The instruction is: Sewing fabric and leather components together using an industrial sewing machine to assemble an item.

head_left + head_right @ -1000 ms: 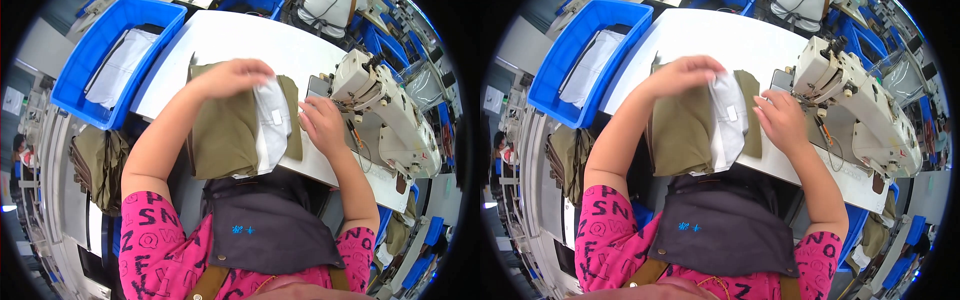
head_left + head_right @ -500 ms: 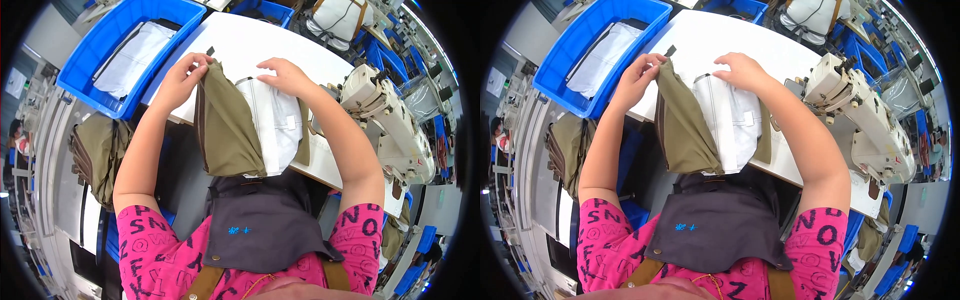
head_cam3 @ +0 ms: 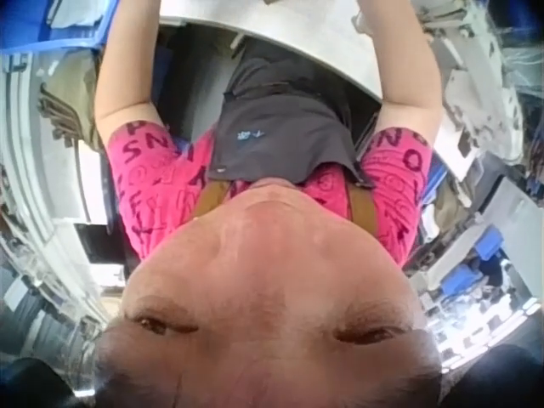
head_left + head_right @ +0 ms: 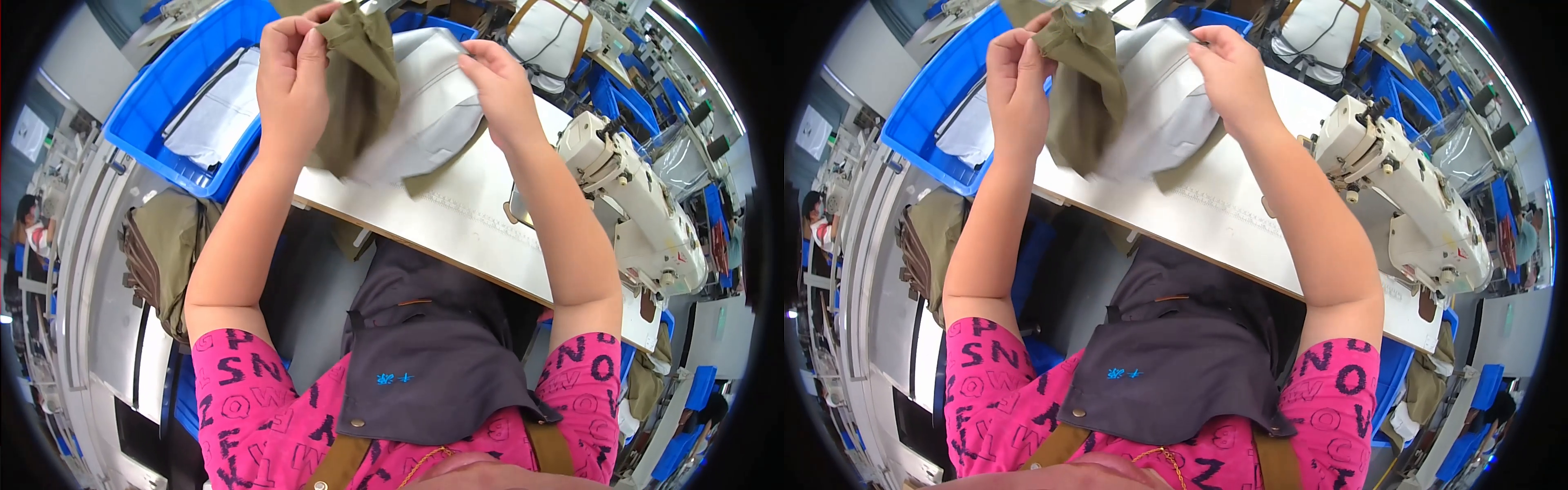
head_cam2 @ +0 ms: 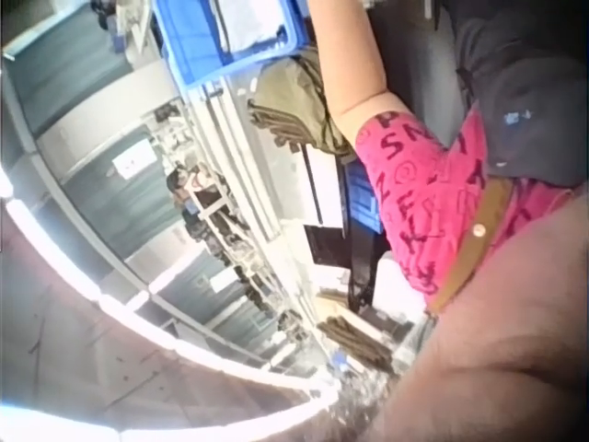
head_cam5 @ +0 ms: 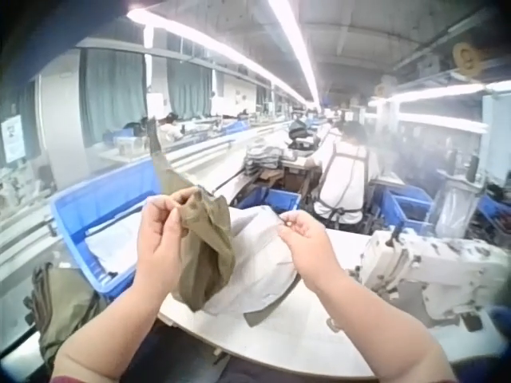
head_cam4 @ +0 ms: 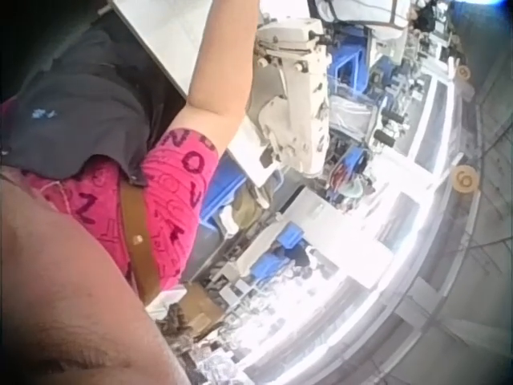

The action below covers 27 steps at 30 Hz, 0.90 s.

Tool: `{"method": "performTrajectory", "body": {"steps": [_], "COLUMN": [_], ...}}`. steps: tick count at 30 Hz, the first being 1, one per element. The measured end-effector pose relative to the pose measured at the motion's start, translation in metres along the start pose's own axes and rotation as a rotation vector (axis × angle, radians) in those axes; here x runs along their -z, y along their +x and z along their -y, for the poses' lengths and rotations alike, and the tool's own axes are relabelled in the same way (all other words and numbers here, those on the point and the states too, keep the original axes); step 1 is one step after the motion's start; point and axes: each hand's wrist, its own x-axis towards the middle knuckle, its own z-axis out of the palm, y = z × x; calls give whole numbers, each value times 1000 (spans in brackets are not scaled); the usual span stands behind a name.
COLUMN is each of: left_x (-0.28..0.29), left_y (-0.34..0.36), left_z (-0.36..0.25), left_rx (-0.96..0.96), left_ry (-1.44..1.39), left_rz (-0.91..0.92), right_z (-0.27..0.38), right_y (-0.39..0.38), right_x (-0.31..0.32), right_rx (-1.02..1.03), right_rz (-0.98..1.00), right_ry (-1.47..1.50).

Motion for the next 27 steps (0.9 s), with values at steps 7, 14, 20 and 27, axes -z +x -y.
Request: {"method": "performTrajectory", "body": {"steps": [7, 14, 20, 27], "left_x": [-73, -123, -130, -127], "left_y": [-68, -186, -190, -187], "left_z": [37, 96, 97, 55], "left_rx": [-267, 240, 119, 119], "left_ry": [172, 328, 429, 494], "left_rz": [187, 256, 325, 405], "right_z": [-50, -100, -44, -59], "right_y": [-98, -151, -150, -134], "right_x": [54, 115, 78, 83], "right_rx": [-200, -79, 562, 443], "right_rz": [-239, -470, -308, -286], "right_ry": [376, -312, -1164, -1173]}}
